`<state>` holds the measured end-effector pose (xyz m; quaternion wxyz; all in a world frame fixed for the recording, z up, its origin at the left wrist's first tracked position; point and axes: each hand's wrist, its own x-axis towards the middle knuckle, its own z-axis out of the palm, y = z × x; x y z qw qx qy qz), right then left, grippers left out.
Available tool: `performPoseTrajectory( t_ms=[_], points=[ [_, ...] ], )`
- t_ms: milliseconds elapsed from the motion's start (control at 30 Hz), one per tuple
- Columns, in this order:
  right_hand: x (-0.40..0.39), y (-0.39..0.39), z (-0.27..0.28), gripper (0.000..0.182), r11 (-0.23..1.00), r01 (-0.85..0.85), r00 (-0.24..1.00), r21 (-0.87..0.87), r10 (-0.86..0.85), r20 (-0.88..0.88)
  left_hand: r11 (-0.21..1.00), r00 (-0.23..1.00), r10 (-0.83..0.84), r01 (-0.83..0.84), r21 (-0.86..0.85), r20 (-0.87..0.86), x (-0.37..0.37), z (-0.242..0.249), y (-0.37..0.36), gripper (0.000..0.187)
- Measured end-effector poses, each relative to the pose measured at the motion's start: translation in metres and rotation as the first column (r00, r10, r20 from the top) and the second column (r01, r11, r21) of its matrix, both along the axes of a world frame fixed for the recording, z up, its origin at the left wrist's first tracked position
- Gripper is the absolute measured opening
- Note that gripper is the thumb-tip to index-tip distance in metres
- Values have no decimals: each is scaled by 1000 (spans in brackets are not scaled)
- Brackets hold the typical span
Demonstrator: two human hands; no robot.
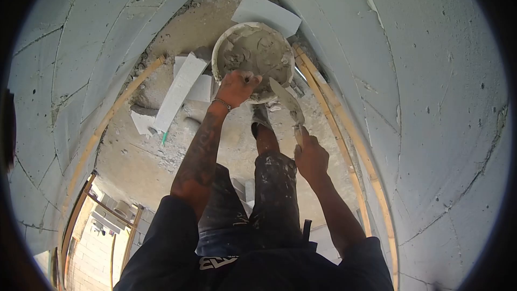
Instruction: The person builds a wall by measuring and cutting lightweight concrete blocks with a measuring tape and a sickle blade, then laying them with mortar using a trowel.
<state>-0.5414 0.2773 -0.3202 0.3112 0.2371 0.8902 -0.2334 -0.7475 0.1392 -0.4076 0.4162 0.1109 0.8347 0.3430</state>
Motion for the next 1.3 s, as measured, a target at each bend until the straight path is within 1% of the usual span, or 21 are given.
performPoseTrajectory(
  t_ms=[67, 100, 167, 200, 300, 367, 433, 467, 500, 567, 600, 700, 833, 900, 933, 1033, 1100, 1167, 1233, 1267, 1300],
  points=[
    [-42, 5, -20, 52, 984, -166, 981, 65, 158, 110, 995, 999, 36, -33, 96, -27, -5, -8, 8, 30],
    [-63, 7, -30, 49, 965, -243, 958, 94, 224, 178, 995, 999, 45, -43, 91, -24, -5, -17, 11, 30],
    [-89, 11, -54, 39, 905, -383, 920, 186, 356, 164, 976, 969, 115, -70, 206, -219, 3, -37, 17, 30],
    [-99, 14, -68, 39, 899, -393, 916, 191, 364, 172, 976, 989, 99, -75, 206, -108, -9, -22, 18, 30],
    [-124, 15, -92, 33, 846, -488, 869, 216, 448, 208, 963, 983, 163, -141, 229, -81, -25, -21, 10, 32],
    [-134, 8, -96, 22, 883, -456, 868, 114, 413, 276, 962, 982, 176, -156, 225, -70, -31, -30, -5, 34],
    [-133, -3, -96, 18, 873, -482, 847, 72, 444, 294, 970, 963, 202, -171, 174, -178, -37, -45, -18, 33],
    [-130, -9, -96, 15, 863, -504, 825, 22, 474, 310, 963, 968, 220, -196, 184, -120, -38, -54, -23, 40],
    [-129, -15, -99, 15, 857, -515, 816, 24, 482, 318, 960, 966, 233, -210, 188, -112, -35, -67, -26, 40],
    [-126, -26, -101, 16, 889, -456, 838, 42, 413, 355, 920, 903, 391, -384, 73, -177, -22, -88, -34, 47],
    [-130, -25, -98, 16, 873, -486, 820, 46, 438, 368, 937, 934, 348, -343, 61, -88, -22, -93, -41, 52],
    [-142, -18, -97, 15, 839, -527, 811, 133, 450, 374, 958, 946, 286, -281, 55, -151, -21, -106, -42, 53],
    [-153, -6, -118, 15, 811, -570, 779, 135, 481, 402, 942, 935, 337, -333, 49, -108, -16, -119, -42, 51],
    [-152, -9, -124, 14, 806, -582, 765, 105, 500, 405, 912, 914, 405, -403, 76, -17, -17, -123, -47, 51],
    [-147, -11, -120, 15, 822, -565, 766, 71, 490, 416, 906, 910, 413, -415, 84, 44, -19, -126, -48, 50],
    [-137, -13, -111, 18, 836, -547, 784, 36, 497, 373, 883, 882, 464, -468, 36, 86, -23, -126, -46, 52],
    [-129, -22, -108, 20, 856, -513, 792, -58, 498, 353, 875, 871, 478, -484, 29, 114, -24, -128, -47, 54],
    [-125, -37, -108, 22, 884, -456, 802, -105, 459, 384, 869, 862, 489, -495, 15, 132, -25, -131, -53, 56],
    [-124, -47, -106, 24, 933, -324, 876, -155, 358, 322, 877, 855, 468, -480, -1, 224, -28, -128, -55, 60],
    [-125, -49, -106, 32, 943, -266, 884, -201, 322, 340, 882, 860, 460, -471, -2, 221, -29, -128, -54, 60],
    [-123, -51, -106, 32, 944, -259, 887, -205, 316, 337, 878, 864, 472, -478, -5, 177, -26, -132, -54, 60]
  ],
)
